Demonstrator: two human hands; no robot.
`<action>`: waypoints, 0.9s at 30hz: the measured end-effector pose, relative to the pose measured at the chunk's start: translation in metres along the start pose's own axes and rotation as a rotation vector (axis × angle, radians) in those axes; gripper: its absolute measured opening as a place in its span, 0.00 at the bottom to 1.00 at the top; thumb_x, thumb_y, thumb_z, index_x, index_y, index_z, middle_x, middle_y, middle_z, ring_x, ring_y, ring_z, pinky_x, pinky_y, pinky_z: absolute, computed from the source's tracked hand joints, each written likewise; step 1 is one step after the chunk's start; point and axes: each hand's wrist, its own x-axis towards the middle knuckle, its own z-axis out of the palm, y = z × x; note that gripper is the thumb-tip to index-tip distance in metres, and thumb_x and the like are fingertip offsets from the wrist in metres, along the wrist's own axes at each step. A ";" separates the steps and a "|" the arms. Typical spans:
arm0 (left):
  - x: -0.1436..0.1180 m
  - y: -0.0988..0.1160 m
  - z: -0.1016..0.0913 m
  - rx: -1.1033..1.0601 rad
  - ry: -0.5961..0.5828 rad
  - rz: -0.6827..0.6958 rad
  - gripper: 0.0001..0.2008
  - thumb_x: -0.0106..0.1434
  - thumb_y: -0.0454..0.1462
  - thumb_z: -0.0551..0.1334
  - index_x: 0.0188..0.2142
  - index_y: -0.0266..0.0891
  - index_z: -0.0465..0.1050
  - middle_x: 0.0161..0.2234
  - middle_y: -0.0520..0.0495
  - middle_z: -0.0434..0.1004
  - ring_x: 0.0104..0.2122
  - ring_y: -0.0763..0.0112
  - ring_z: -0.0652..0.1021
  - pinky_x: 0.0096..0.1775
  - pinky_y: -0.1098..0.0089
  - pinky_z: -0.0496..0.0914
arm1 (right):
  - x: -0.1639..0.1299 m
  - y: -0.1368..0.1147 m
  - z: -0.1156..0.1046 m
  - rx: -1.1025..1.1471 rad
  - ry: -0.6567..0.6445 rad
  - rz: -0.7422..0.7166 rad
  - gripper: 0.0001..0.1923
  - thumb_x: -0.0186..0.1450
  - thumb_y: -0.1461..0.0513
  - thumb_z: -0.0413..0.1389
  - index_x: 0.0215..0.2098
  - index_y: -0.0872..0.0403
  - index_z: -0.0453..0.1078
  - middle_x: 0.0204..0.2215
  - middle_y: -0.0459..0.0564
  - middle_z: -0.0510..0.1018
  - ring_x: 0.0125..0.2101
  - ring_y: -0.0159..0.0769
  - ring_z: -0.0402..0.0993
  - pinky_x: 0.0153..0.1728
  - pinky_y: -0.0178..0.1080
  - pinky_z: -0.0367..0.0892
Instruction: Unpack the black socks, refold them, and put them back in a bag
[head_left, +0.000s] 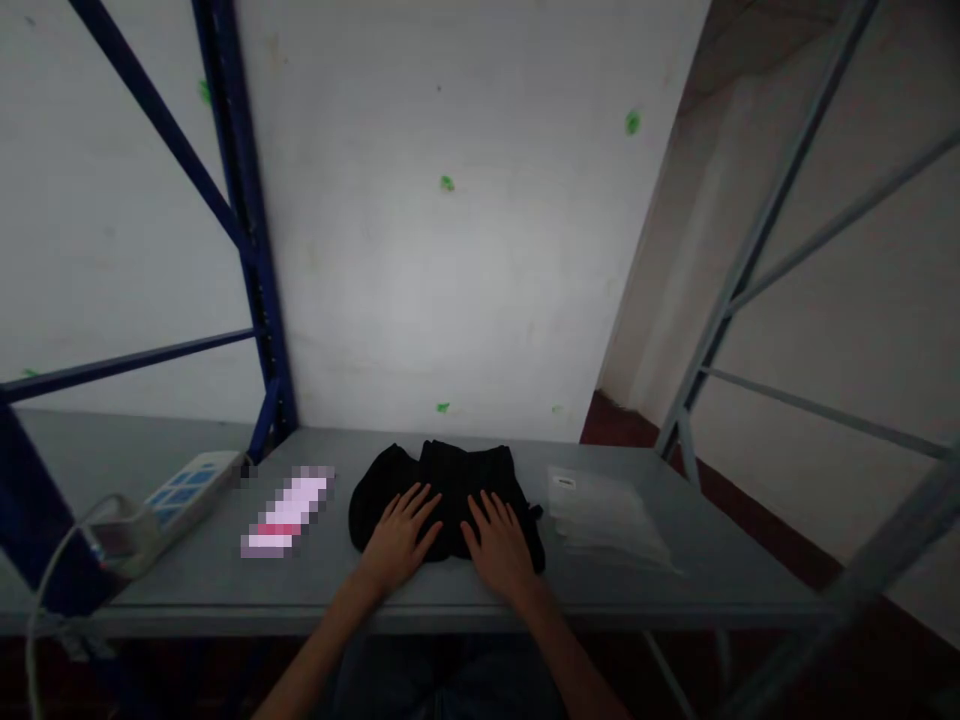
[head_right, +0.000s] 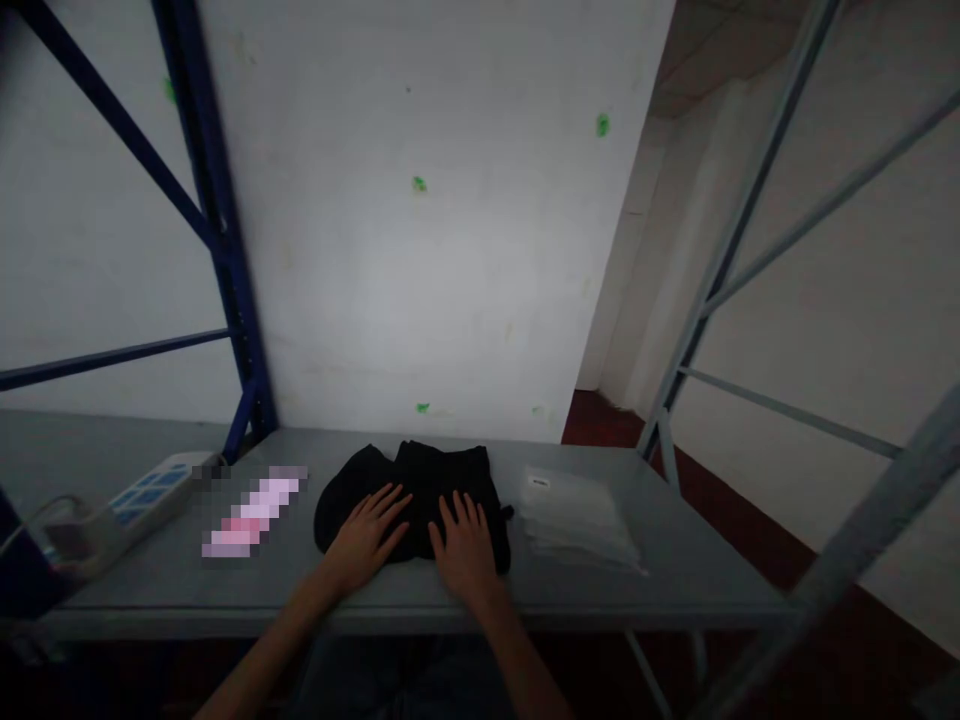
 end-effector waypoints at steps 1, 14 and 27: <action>0.000 0.000 0.000 -0.004 0.001 0.000 0.25 0.75 0.49 0.54 0.68 0.48 0.65 0.69 0.45 0.65 0.70 0.54 0.64 0.66 0.46 0.64 | 0.000 0.000 0.000 0.000 -0.001 0.002 0.30 0.78 0.50 0.42 0.72 0.52 0.60 0.72 0.56 0.60 0.72 0.50 0.53 0.71 0.56 0.49; -0.001 -0.001 0.000 -0.012 0.001 0.017 0.25 0.75 0.49 0.53 0.68 0.48 0.65 0.70 0.45 0.64 0.70 0.54 0.64 0.66 0.46 0.63 | -0.001 0.000 0.002 0.000 0.000 0.011 0.30 0.77 0.50 0.41 0.72 0.52 0.60 0.72 0.56 0.60 0.72 0.51 0.53 0.71 0.56 0.49; -0.012 -0.001 0.000 -0.034 -0.023 0.041 0.27 0.75 0.50 0.52 0.70 0.50 0.62 0.71 0.45 0.62 0.70 0.54 0.62 0.66 0.48 0.63 | -0.010 0.002 -0.002 0.028 -0.013 -0.003 0.31 0.76 0.48 0.44 0.72 0.51 0.60 0.72 0.55 0.59 0.72 0.52 0.53 0.70 0.56 0.49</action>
